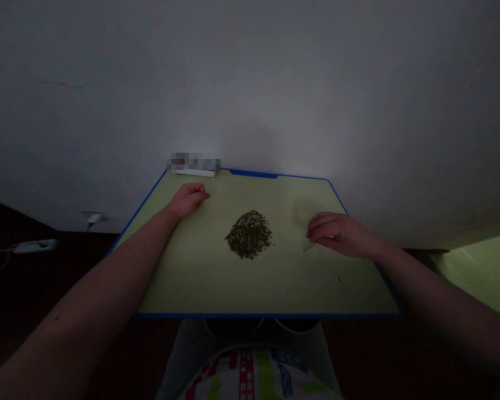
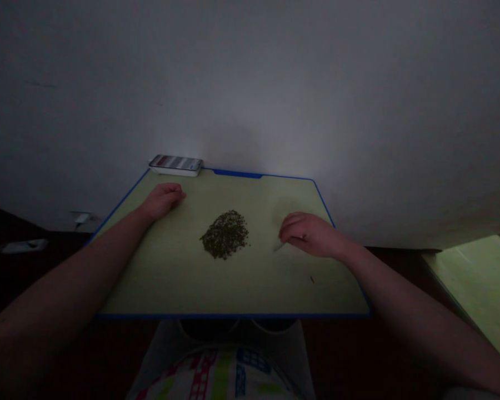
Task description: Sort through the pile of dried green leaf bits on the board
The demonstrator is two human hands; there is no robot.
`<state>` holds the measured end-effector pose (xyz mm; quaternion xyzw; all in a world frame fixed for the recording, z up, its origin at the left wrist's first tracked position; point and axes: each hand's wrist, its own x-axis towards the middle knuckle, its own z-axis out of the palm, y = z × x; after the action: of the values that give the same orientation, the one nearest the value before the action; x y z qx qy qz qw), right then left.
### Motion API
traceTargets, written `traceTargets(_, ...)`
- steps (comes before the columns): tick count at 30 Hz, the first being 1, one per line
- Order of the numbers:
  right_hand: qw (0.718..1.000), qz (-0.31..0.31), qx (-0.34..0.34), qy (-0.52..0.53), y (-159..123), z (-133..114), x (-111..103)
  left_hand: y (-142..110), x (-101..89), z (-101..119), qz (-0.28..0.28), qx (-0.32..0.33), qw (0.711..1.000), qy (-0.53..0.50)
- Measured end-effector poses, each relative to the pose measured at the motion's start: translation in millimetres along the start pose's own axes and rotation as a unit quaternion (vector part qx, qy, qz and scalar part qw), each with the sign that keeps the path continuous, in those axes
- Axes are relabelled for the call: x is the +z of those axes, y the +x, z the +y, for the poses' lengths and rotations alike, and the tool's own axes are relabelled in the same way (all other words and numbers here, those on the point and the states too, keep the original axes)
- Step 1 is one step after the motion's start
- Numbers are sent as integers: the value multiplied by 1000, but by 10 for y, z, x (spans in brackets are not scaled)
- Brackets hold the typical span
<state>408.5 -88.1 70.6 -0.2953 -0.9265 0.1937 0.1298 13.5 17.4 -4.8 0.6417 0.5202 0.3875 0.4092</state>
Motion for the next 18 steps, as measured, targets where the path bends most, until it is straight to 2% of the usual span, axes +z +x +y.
traceTargets(2, 992, 67, 92, 45, 134, -26, 14, -1, -4, -7, 2, -1, 1000, -1)
traceTargets(4, 971, 96, 184, 122, 275, -13, 77, -1, -5, -16, 6, -3, 1000, -4)
traceTargets(7, 945, 33, 266, 187, 439, 58, 228, 2, -5, -26, 5, -11, 1000, -8)
traceTargets(11, 952, -23, 281, 118, 516, 143, 405, 4, -2, -21, 8, -4, 1000, -6)
traceTargets(18, 959, -35, 271, 71, 557, 152, 485, 24, -13, -61, 3, 1, 1000, -4)
